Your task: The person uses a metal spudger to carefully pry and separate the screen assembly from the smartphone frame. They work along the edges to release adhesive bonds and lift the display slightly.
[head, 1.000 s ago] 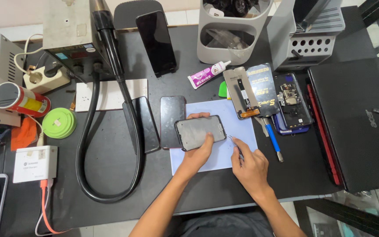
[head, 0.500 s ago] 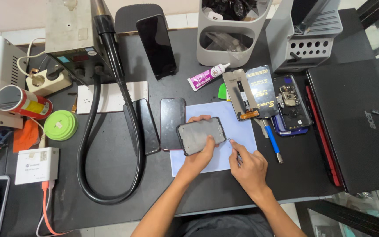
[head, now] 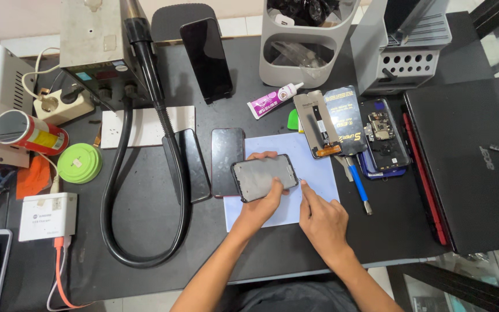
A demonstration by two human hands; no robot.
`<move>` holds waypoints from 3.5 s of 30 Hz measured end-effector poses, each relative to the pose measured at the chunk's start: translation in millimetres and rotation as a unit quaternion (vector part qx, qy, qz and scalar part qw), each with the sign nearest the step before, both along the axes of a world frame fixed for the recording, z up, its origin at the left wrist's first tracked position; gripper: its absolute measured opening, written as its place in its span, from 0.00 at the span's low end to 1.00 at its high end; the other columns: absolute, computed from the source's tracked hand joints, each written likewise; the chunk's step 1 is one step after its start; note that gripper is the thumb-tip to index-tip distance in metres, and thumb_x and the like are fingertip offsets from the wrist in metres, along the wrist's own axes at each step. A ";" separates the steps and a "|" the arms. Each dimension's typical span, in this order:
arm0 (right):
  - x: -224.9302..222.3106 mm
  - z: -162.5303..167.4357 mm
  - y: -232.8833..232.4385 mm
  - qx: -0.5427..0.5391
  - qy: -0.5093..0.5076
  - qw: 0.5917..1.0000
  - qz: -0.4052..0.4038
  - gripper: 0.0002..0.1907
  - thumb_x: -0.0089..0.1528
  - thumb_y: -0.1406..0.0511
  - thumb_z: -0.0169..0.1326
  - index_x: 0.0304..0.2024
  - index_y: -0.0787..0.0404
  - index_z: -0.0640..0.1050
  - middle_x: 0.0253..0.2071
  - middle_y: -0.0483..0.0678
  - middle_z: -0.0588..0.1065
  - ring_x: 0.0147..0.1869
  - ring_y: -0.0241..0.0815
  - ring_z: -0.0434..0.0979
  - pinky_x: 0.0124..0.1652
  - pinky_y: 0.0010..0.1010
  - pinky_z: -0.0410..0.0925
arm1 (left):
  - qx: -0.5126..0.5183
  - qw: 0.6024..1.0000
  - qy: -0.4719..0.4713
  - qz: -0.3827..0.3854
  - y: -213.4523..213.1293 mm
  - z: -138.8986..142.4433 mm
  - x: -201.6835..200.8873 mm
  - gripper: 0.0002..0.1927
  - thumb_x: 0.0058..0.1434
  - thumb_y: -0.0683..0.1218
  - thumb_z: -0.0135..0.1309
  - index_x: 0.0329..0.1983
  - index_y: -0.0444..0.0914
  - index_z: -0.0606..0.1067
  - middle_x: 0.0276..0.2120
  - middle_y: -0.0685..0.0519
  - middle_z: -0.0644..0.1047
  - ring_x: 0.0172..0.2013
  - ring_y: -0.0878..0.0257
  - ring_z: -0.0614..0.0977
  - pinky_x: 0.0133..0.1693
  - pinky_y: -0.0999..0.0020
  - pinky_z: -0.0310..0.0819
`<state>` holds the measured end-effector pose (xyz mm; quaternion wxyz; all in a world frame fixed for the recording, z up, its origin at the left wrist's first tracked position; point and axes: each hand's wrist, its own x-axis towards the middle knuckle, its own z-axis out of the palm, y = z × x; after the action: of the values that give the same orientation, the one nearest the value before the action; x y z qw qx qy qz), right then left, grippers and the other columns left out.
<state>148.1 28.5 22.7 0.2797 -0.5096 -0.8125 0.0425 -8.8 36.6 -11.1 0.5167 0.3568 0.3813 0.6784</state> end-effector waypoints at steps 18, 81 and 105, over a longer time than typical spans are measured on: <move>7.4 4.8 -5.8 -0.067 0.022 0.997 -0.020 0.15 0.62 0.67 0.56 0.51 0.57 0.82 0.21 0.52 0.78 0.22 0.50 0.79 0.24 0.38 0.69 | -0.024 0.999 -0.019 -0.012 3.2 6.2 0.0 0.29 0.60 0.30 0.45 0.62 0.41 0.55 0.61 0.50 0.67 0.54 0.58 0.78 0.38 0.65 0.86; 5.0 0.3 2.3 -0.021 0.105 0.994 0.009 0.12 0.59 0.73 0.60 0.46 0.62 0.83 0.23 0.49 0.77 0.22 0.41 0.75 0.26 0.31 0.67 | -0.013 1.000 0.013 0.018 1.7 2.9 3.7 0.29 0.61 0.31 0.46 0.62 0.42 0.55 0.62 0.50 0.66 0.54 0.61 0.76 0.38 0.68 0.83; -5.0 4.2 13.4 -0.112 0.104 0.988 -0.037 0.10 0.63 0.68 0.56 0.47 0.59 0.82 0.38 0.51 0.83 0.29 0.48 0.83 0.32 0.35 0.73 | -0.002 0.999 0.028 0.024 4.6 4.6 1.2 0.28 0.63 0.31 0.46 0.62 0.42 0.55 0.62 0.49 0.67 0.52 0.58 0.79 0.36 0.70 0.83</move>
<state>143.1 41.9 26.9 0.3050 -0.5603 -0.7498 0.1758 -7.5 41.2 -6.5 0.4905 0.3651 0.4053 0.6796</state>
